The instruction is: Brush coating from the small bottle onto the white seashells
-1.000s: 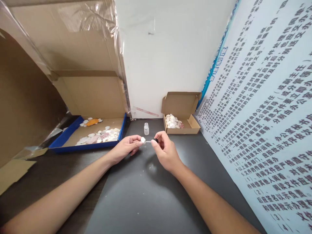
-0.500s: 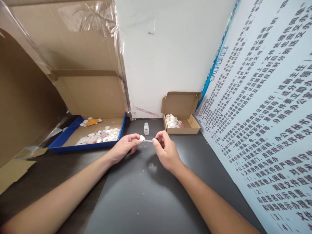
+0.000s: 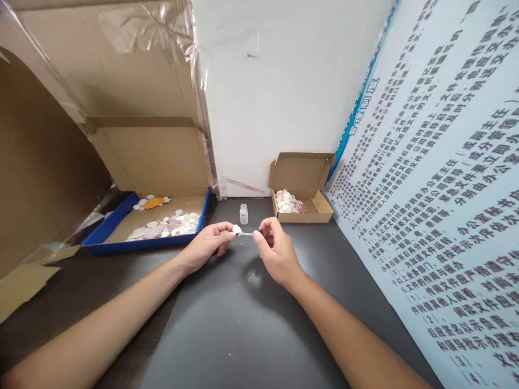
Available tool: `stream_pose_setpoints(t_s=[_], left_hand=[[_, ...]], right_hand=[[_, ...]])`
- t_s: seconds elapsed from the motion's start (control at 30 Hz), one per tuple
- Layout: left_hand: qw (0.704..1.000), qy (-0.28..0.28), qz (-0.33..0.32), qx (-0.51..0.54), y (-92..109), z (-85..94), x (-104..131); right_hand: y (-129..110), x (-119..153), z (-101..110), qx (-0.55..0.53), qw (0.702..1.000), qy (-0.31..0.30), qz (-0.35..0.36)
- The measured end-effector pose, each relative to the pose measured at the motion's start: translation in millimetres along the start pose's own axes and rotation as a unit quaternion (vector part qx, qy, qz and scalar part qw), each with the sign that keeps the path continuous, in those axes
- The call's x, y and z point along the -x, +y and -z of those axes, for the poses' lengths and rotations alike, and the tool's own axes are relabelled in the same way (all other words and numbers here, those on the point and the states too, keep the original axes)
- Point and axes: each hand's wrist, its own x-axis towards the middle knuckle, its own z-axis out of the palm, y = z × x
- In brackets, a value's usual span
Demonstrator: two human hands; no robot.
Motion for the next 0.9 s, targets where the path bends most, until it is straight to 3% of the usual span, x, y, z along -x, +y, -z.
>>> stream_pose_setpoints(t_s=[0.2,0.43,0.67,0.83,0.9], left_hand=[[1.0,-0.001,-0.003,0.01,-2.0,0.8,0.0],[1.0,0.005,0.0,0.005,-1.3,-0.9,0.0],[1.0,0.002,-0.004,0.003,-2.3,0.3,-0.2],[1.0,0.004,-0.002,0.0,-1.1,-0.8,0.1],[1.0,0.003,-0.002,0.0,-1.1,-1.2,0.3]], right_hand=[[0.8,-1.2,0.7,0.089,0.995,0.049,0.006],[3.8,-0.1,-0.8,-0.037,0.999,-0.013,0.001],[4.5,-2.7,0.6,0.066,0.997,0.038,0.0],[1.3,-0.5,-0.7,-0.022,1.0,-0.021,-0.005],[2.2,-0.8,-0.3,0.0,1.0,-0.011,-0.005]])
